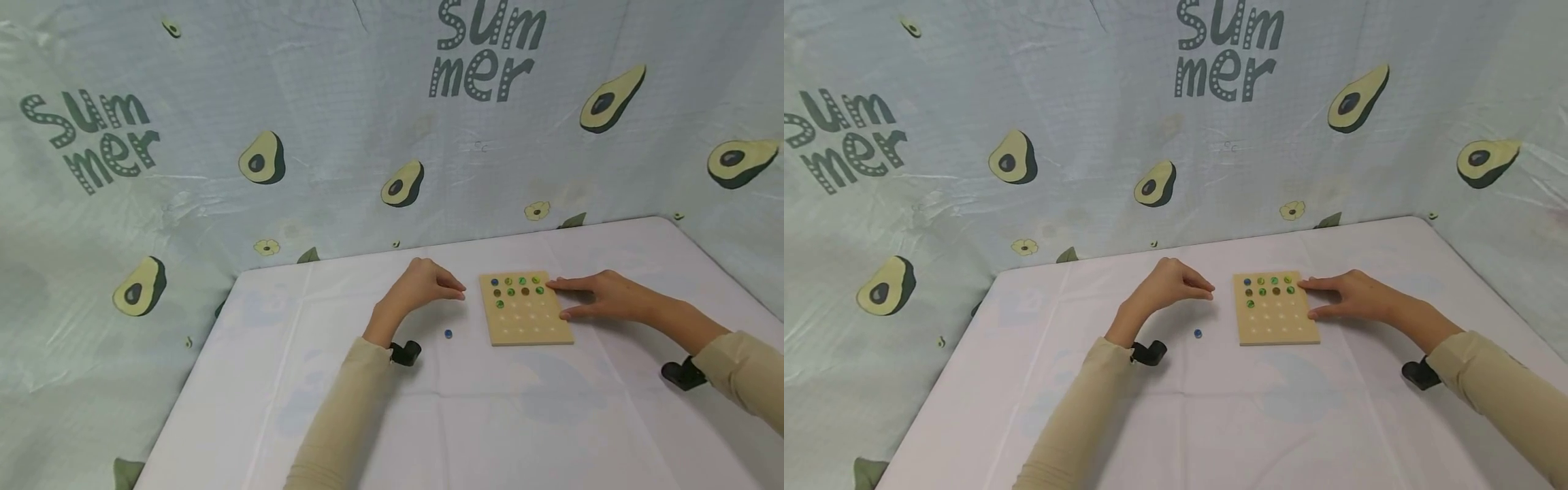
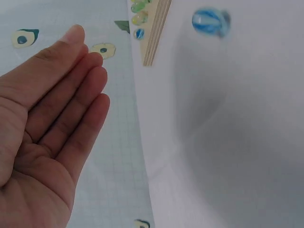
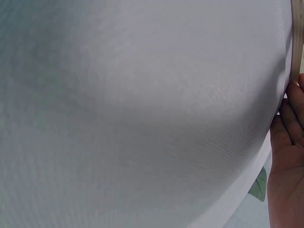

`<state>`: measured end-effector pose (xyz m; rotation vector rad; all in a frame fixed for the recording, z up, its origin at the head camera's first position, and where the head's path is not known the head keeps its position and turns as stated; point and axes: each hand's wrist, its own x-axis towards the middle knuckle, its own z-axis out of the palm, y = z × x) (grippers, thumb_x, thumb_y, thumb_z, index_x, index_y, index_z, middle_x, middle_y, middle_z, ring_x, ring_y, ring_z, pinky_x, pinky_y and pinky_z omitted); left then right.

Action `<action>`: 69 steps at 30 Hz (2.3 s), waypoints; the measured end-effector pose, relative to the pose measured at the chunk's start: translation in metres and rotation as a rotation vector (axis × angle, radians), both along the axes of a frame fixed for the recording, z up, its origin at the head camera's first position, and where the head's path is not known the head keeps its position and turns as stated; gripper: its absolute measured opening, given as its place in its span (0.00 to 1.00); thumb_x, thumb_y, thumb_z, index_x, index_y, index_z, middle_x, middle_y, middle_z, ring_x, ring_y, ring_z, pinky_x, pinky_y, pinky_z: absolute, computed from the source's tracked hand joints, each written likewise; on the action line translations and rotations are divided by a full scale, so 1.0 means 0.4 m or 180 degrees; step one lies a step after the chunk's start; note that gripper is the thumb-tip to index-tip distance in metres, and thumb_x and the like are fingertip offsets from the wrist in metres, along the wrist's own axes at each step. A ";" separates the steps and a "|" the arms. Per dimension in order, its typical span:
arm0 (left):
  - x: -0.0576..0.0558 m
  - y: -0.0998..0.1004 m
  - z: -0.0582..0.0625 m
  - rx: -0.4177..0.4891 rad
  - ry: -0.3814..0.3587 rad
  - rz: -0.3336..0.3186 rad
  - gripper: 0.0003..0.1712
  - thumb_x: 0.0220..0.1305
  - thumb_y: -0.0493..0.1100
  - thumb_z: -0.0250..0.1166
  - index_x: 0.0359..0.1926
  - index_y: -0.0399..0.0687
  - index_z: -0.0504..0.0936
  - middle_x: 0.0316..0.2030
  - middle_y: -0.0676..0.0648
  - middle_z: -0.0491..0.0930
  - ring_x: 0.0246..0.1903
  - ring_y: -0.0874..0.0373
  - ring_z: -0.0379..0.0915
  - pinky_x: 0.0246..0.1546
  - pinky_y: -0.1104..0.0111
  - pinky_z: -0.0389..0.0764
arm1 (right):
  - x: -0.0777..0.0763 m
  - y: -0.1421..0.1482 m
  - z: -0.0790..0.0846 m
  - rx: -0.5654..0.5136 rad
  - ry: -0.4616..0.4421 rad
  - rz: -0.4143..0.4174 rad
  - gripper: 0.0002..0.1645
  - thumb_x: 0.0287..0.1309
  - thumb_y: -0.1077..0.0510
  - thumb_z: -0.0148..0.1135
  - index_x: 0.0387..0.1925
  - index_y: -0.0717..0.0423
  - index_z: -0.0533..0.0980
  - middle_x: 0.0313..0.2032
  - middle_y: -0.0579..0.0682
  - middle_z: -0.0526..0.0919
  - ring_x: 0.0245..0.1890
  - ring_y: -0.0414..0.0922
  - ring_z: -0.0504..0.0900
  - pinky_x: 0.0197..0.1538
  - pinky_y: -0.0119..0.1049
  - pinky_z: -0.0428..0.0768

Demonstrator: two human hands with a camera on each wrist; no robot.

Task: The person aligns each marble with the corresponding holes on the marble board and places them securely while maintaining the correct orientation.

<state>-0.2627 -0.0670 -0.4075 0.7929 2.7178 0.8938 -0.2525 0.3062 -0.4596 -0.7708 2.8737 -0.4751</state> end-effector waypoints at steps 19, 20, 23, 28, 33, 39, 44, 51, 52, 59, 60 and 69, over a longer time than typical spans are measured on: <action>0.042 -0.078 -0.065 -0.0150 -0.0324 -0.0393 0.09 0.56 0.43 0.79 0.39 0.50 0.93 0.35 0.56 0.90 0.36 0.71 0.83 0.38 0.78 0.80 | 0.005 -0.006 0.003 0.0004 -0.0010 0.0023 0.46 0.54 0.28 0.69 0.69 0.46 0.75 0.65 0.62 0.76 0.61 0.62 0.78 0.58 0.62 0.76; 0.043 -0.077 -0.069 -0.0194 -0.0319 -0.0429 0.09 0.56 0.43 0.79 0.39 0.50 0.93 0.35 0.56 0.90 0.37 0.71 0.83 0.38 0.78 0.80 | 0.006 -0.006 0.002 0.0009 -0.0003 0.0030 0.46 0.54 0.28 0.69 0.69 0.46 0.75 0.65 0.62 0.76 0.61 0.63 0.78 0.58 0.62 0.77; 0.045 -0.073 -0.076 -0.0295 -0.0290 -0.0522 0.10 0.55 0.44 0.79 0.39 0.50 0.93 0.35 0.56 0.90 0.37 0.72 0.83 0.39 0.79 0.79 | 0.007 -0.005 0.000 0.0012 0.0019 0.0045 0.46 0.54 0.29 0.69 0.68 0.47 0.75 0.65 0.62 0.76 0.60 0.63 0.78 0.57 0.62 0.77; 0.050 -0.064 -0.073 -0.0405 -0.0169 -0.0649 0.09 0.56 0.43 0.78 0.39 0.48 0.93 0.35 0.54 0.90 0.36 0.71 0.84 0.38 0.80 0.79 | 0.012 -0.006 0.002 -0.0014 0.0046 0.0043 0.45 0.54 0.31 0.70 0.68 0.47 0.75 0.64 0.62 0.76 0.60 0.63 0.78 0.58 0.61 0.77; 0.056 -0.054 -0.066 -0.0507 -0.0029 -0.0774 0.07 0.57 0.42 0.77 0.38 0.47 0.93 0.36 0.52 0.90 0.34 0.70 0.83 0.37 0.80 0.79 | 0.015 -0.005 0.003 0.0025 0.0048 0.0014 0.46 0.53 0.29 0.70 0.68 0.47 0.75 0.64 0.62 0.76 0.61 0.63 0.78 0.58 0.62 0.77; 0.066 -0.050 -0.061 -0.0601 0.0036 -0.0762 0.06 0.58 0.42 0.77 0.37 0.48 0.93 0.36 0.52 0.90 0.34 0.70 0.82 0.36 0.80 0.79 | 0.014 -0.004 -0.002 0.0049 0.0015 -0.0018 0.47 0.52 0.27 0.69 0.68 0.46 0.75 0.64 0.63 0.76 0.58 0.61 0.80 0.57 0.62 0.77; 0.070 -0.048 -0.061 -0.0698 0.0112 -0.0757 0.06 0.59 0.43 0.77 0.38 0.49 0.93 0.37 0.54 0.90 0.37 0.69 0.83 0.38 0.80 0.78 | 0.013 -0.004 -0.002 0.0050 0.0013 -0.0020 0.47 0.52 0.27 0.69 0.68 0.46 0.75 0.65 0.63 0.76 0.59 0.61 0.80 0.57 0.62 0.77; 0.078 -0.030 -0.050 -0.1000 0.0257 -0.0803 0.09 0.60 0.45 0.76 0.40 0.48 0.93 0.38 0.55 0.90 0.38 0.68 0.82 0.40 0.79 0.78 | 0.012 0.001 0.001 0.0070 0.0031 -0.0027 0.48 0.51 0.27 0.70 0.68 0.46 0.75 0.64 0.63 0.76 0.56 0.59 0.81 0.56 0.62 0.78; 0.079 -0.029 -0.050 -0.1025 0.0274 -0.0810 0.09 0.60 0.45 0.76 0.40 0.48 0.93 0.38 0.55 0.90 0.37 0.68 0.82 0.40 0.79 0.77 | 0.011 0.001 0.001 0.0067 0.0034 -0.0028 0.48 0.51 0.27 0.70 0.68 0.46 0.75 0.64 0.63 0.76 0.56 0.59 0.81 0.56 0.62 0.78; 0.080 -0.036 -0.058 -0.0876 0.0302 -0.0717 0.09 0.60 0.45 0.76 0.40 0.48 0.93 0.38 0.54 0.90 0.38 0.67 0.83 0.40 0.79 0.78 | 0.011 -0.004 0.004 0.0030 -0.0011 -0.0026 0.47 0.52 0.27 0.69 0.68 0.46 0.75 0.65 0.63 0.76 0.62 0.64 0.76 0.58 0.63 0.76; 0.080 -0.039 -0.059 -0.0813 0.0297 -0.0681 0.09 0.60 0.45 0.76 0.40 0.48 0.93 0.38 0.54 0.90 0.39 0.67 0.83 0.40 0.79 0.78 | 0.012 -0.005 0.005 0.0026 -0.0011 -0.0019 0.47 0.52 0.27 0.69 0.68 0.46 0.75 0.65 0.63 0.76 0.62 0.64 0.77 0.58 0.62 0.76; 0.083 -0.061 -0.044 -0.0446 0.0611 -0.0546 0.07 0.62 0.42 0.75 0.41 0.47 0.92 0.39 0.52 0.90 0.41 0.60 0.86 0.41 0.75 0.81 | 0.014 -0.010 0.008 0.0017 -0.0011 -0.0011 0.46 0.53 0.29 0.70 0.68 0.47 0.75 0.65 0.62 0.75 0.61 0.63 0.77 0.58 0.62 0.76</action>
